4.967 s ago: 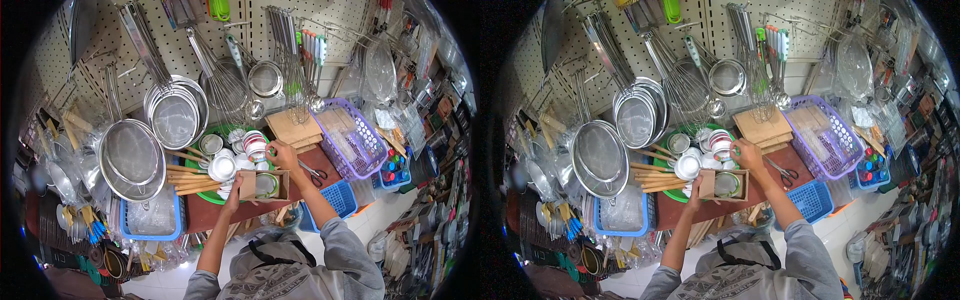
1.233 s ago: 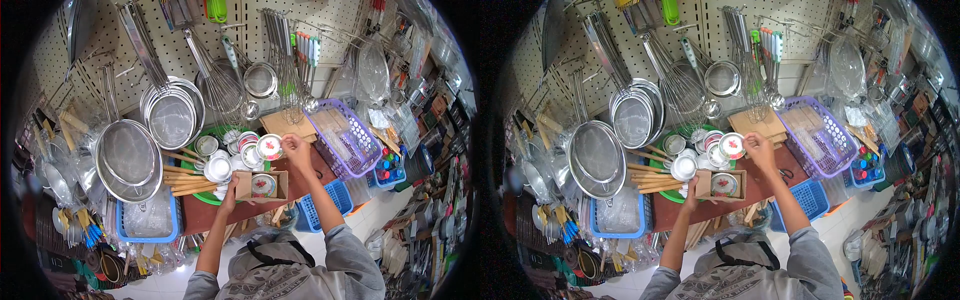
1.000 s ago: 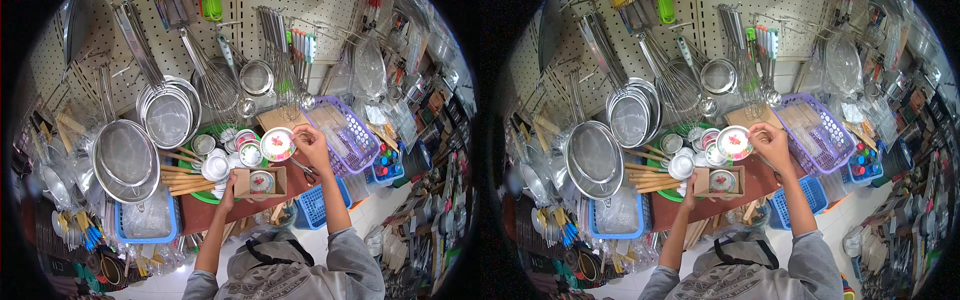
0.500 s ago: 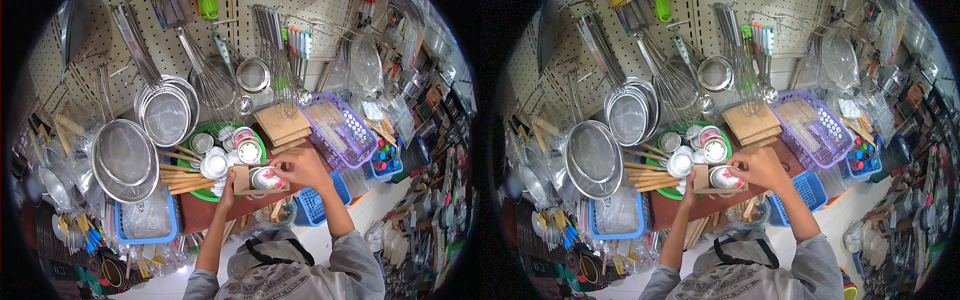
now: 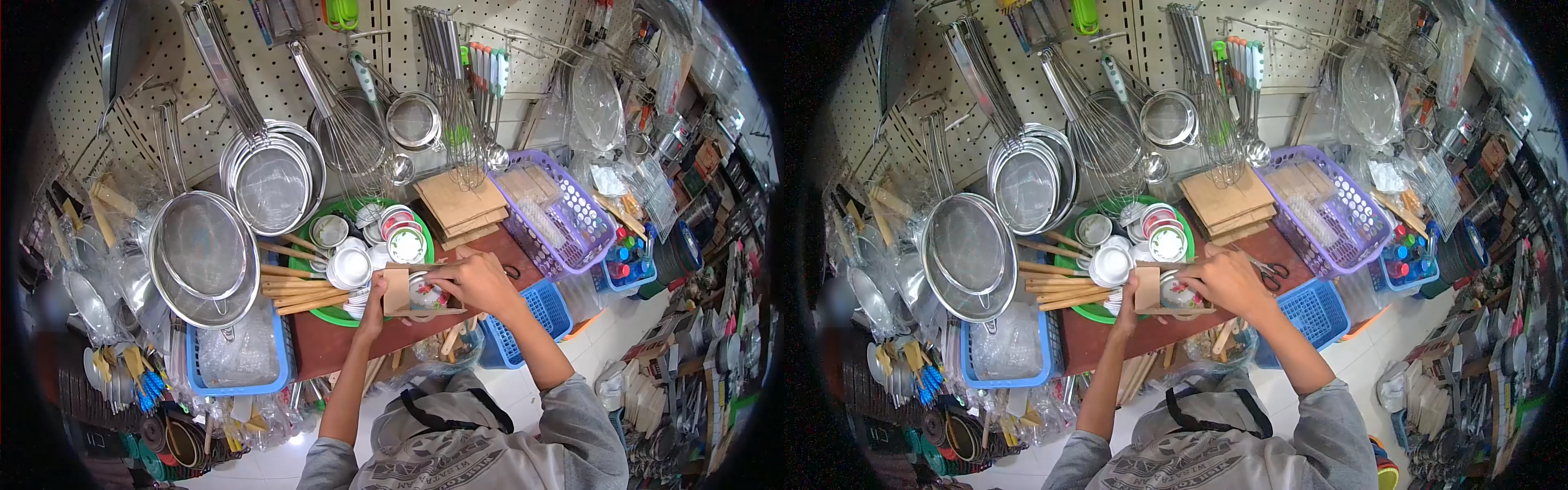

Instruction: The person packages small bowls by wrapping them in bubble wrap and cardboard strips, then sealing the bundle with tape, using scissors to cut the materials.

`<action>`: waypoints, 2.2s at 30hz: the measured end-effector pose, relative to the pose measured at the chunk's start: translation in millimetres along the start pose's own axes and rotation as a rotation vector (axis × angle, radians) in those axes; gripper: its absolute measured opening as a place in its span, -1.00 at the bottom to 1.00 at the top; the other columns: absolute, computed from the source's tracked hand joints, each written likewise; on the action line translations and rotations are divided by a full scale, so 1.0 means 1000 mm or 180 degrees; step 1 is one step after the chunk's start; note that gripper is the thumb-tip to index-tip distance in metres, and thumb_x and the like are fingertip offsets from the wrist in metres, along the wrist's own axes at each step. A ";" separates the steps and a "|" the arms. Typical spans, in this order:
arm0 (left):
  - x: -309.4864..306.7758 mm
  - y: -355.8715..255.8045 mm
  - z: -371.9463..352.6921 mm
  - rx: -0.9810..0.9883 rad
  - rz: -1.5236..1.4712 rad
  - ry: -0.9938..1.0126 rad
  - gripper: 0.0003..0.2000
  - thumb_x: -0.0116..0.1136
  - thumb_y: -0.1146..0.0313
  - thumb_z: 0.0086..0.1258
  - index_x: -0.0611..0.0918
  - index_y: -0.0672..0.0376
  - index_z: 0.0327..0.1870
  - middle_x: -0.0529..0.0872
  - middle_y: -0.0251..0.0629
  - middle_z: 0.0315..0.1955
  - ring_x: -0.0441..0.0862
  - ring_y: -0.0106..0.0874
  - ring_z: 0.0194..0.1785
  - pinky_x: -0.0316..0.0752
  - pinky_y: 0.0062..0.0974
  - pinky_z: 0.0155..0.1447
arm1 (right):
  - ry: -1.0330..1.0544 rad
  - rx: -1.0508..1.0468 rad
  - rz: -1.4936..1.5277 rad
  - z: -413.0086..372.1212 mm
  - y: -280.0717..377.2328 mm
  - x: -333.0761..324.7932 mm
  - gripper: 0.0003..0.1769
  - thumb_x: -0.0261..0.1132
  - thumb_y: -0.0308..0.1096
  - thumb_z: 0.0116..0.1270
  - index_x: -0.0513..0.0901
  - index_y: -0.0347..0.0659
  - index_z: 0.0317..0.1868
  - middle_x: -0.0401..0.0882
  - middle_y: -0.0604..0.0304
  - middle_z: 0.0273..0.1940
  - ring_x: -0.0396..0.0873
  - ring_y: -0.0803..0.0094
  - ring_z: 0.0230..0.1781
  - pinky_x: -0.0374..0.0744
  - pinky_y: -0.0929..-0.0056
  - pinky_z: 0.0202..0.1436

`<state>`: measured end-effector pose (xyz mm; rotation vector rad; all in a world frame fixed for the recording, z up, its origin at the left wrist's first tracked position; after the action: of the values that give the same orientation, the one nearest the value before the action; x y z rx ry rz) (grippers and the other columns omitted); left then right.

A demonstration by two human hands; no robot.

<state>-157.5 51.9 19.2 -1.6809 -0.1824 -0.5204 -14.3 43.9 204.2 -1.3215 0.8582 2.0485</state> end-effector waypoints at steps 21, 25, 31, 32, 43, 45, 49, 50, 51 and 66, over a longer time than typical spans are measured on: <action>-0.001 0.032 0.035 -0.0078 0.0414 -0.0054 -0.42 -0.15 -0.22 0.44 0.30 0.07 0.24 0.51 -0.12 0.02 0.67 -0.27 -0.22 0.65 -0.34 -0.50 | 0.0919 0.0744 0.3848 -0.051 -0.092 0.092 -0.13 0.34 -0.10 0.40 0.04 -0.12 0.54 0.13 0.04 0.48 0.09 0.25 0.53 0.17 0.28 0.53; 0.032 0.020 0.043 0.0043 0.0889 -0.0110 -0.44 -0.15 -0.18 0.48 0.30 0.08 0.27 0.48 -0.15 0.06 0.62 -0.29 -0.04 0.69 -0.34 -0.34 | 0.0734 0.0958 0.3735 -0.069 -0.119 0.100 -0.06 0.37 -0.04 0.36 0.03 -0.16 0.55 0.13 0.04 0.47 0.10 0.28 0.52 0.18 0.30 0.51; 0.092 0.035 0.052 -0.0780 0.0540 0.0215 -0.41 -0.08 -0.12 0.50 0.23 0.05 0.38 0.43 -0.14 0.18 0.51 -0.25 0.23 0.73 -0.26 -0.08 | 0.1038 0.1853 0.4167 -0.119 -0.156 0.112 -0.04 0.42 -0.10 0.31 0.07 -0.20 0.54 0.30 0.11 0.37 0.33 0.33 0.35 0.45 0.30 0.28; 0.103 0.043 0.062 -0.0739 0.0401 0.0274 -0.40 -0.07 -0.12 0.50 0.21 0.04 0.40 0.42 -0.13 0.20 0.51 -0.23 0.23 0.73 -0.25 -0.06 | 0.1052 0.1849 0.4040 -0.125 -0.169 0.110 -0.06 0.42 -0.14 0.31 0.08 -0.20 0.54 0.37 0.13 0.33 0.40 0.33 0.29 0.55 0.29 0.18; 0.124 0.105 0.092 0.0047 -0.0363 0.0512 -0.36 0.09 -0.05 0.49 0.19 0.01 0.46 0.44 -0.25 0.23 0.55 -0.37 0.13 0.55 -0.37 0.17 | 0.0493 0.2650 0.5000 -0.154 -0.232 0.147 -0.21 0.38 -0.10 0.34 0.22 -0.18 0.45 0.48 0.16 0.23 0.53 0.42 0.18 0.61 0.40 0.11; 0.121 0.109 0.092 0.0059 0.0112 0.0121 -0.35 0.18 0.01 0.46 0.20 0.02 0.45 0.49 -0.28 0.18 0.55 -0.41 0.11 0.52 -0.43 0.15 | 0.0545 0.2500 0.4981 -0.152 -0.232 0.157 -0.22 0.38 -0.13 0.34 0.22 -0.17 0.45 0.49 0.16 0.21 0.54 0.41 0.16 0.61 0.40 0.10; 0.101 0.131 0.098 -0.0264 0.0467 -0.0683 -0.35 0.31 0.08 0.39 0.29 0.05 0.41 0.56 -0.32 0.11 0.54 -0.47 0.11 0.50 -0.48 0.10 | 0.0746 0.2437 0.4725 -0.160 -0.245 0.204 -0.28 0.34 -0.24 0.39 0.19 -0.12 0.45 0.49 0.14 0.21 0.53 0.38 0.19 0.65 0.39 0.07; 0.099 0.132 0.097 -0.0291 0.0505 -0.0828 -0.35 0.32 0.07 0.38 0.32 0.06 0.40 0.57 -0.33 0.09 0.54 -0.48 0.11 0.50 -0.49 0.08 | 0.0820 0.2418 0.4615 -0.162 -0.245 0.217 -0.31 0.32 -0.26 0.41 0.19 -0.11 0.45 0.48 0.14 0.23 0.52 0.38 0.21 0.66 0.40 0.06; 0.094 0.133 0.097 -0.0314 0.0547 -0.0977 -0.36 0.33 0.07 0.37 0.35 0.06 0.38 0.58 -0.33 0.08 0.53 -0.49 0.11 0.50 -0.50 0.07 | 0.0698 0.2555 0.4865 -0.163 -0.243 0.223 -0.25 0.34 -0.26 0.40 0.14 -0.10 0.47 0.41 0.11 0.29 0.51 0.33 0.23 0.64 0.34 0.14; 0.064 0.163 0.093 -0.0758 0.0262 -0.1574 -0.39 0.30 0.04 0.33 0.41 0.13 0.32 0.59 -0.30 0.09 0.54 -0.45 0.14 0.43 -0.46 0.13 | 0.1583 0.2668 0.6914 -0.164 -0.252 0.248 -0.29 0.23 -0.07 0.40 0.20 -0.02 0.48 0.38 0.07 0.26 0.42 0.11 0.31 0.42 0.01 0.42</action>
<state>-13.1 100.5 -107.6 -2.0207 -0.4205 -0.0556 173.9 108.8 -130.7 0.1363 3.7992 1.4345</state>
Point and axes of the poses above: each hand's wrist, its own z-axis towards the middle knuckle, its own x-axis out of the palm, y = z × x, the point moved 10 cm from there along z, towards the middle knuckle
